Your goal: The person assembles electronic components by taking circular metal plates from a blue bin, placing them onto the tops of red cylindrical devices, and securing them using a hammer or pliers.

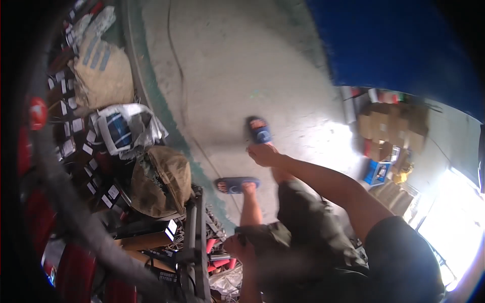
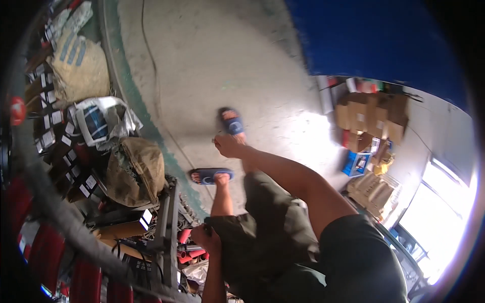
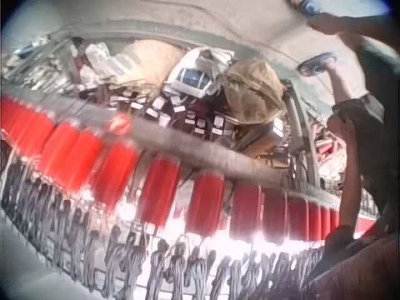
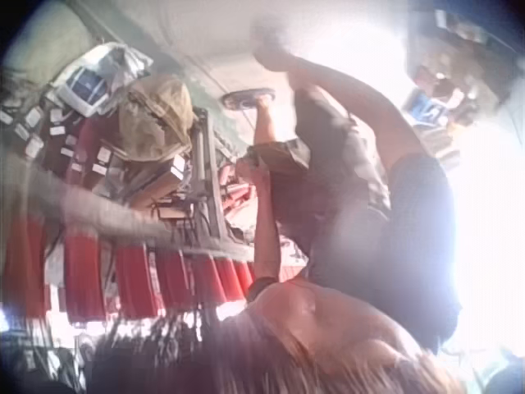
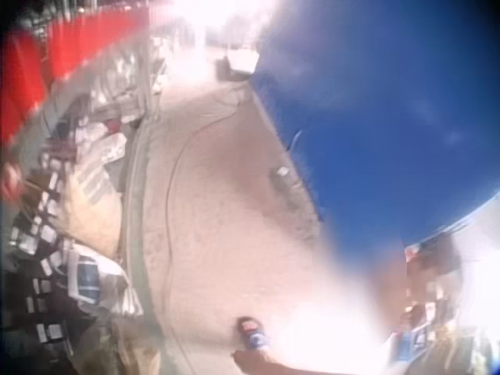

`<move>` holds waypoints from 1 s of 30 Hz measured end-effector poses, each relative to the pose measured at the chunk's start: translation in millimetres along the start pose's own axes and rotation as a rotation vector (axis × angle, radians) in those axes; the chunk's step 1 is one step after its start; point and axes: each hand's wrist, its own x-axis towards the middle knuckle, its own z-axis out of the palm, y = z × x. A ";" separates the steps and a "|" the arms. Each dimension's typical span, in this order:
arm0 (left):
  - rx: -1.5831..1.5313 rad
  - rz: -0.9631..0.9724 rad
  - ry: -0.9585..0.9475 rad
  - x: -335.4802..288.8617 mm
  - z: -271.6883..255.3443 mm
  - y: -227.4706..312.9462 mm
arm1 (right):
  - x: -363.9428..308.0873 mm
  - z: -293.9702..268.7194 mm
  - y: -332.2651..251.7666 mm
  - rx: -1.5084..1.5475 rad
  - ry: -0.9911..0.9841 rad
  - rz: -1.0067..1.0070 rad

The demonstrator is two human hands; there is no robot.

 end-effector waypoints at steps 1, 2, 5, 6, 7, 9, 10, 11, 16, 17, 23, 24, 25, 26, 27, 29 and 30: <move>-0.218 -0.080 -0.105 3.2 -17.9 38.0 | -58.5 -55.3 -12.7 -0.104 -0.080 0.088; -0.323 -0.322 -0.039 -5.0 -37.1 76.0 | -114.0 -86.9 -0.1 -0.035 -0.043 0.032; -0.934 -0.505 0.037 24.4 -169.9 195.9 | -257.9 -173.2 -8.2 0.124 -0.368 -0.112; -0.408 0.245 0.165 34.8 -214.0 200.3 | -291.6 -191.6 -26.4 0.267 -0.542 0.135; -0.449 0.285 0.251 40.1 -264.2 222.5 | -317.9 -192.0 -27.7 0.295 -0.509 0.061; -0.880 0.186 0.381 40.4 -370.1 276.6 | -323.8 -170.8 -8.3 0.076 -0.357 -0.246; -1.001 0.188 0.449 31.6 -407.7 294.4 | -312.8 -181.5 -16.9 0.152 -0.422 -0.147; -1.075 0.216 0.514 24.2 -439.6 311.7 | -292.6 -179.5 -13.5 -0.029 -0.324 -0.129; -1.101 0.344 0.843 -32.1 -536.2 360.8 | -194.4 -185.3 0.6 -0.020 -0.479 -0.035; -1.085 0.347 0.909 -45.0 -545.7 364.8 | -175.5 -180.3 11.9 0.085 -0.495 0.009; -0.923 0.217 1.226 -132.7 -546.9 374.9 | -139.0 -212.8 -61.0 0.065 -0.705 0.191; -0.907 0.194 1.265 -143.5 -544.2 373.1 | -146.1 -221.1 -83.2 0.031 -0.711 0.194; -0.885 0.172 1.308 -156.3 -542.7 375.9 | -150.6 -231.0 -103.3 -0.010 -0.718 0.190; -0.864 0.151 1.348 -169.1 -540.5 379.4 | -143.8 -230.4 -107.1 0.050 -0.879 0.254; -0.859 0.162 1.372 -170.6 -540.7 378.7 | -123.8 -237.4 -100.7 0.135 -1.010 0.318; -0.839 0.122 1.418 -188.0 -533.0 378.0 | -137.2 -239.7 -127.1 -0.095 -1.116 0.375; -0.830 0.114 1.438 -197.0 -534.1 379.1 | -141.3 -236.4 -131.8 -0.135 -1.120 0.354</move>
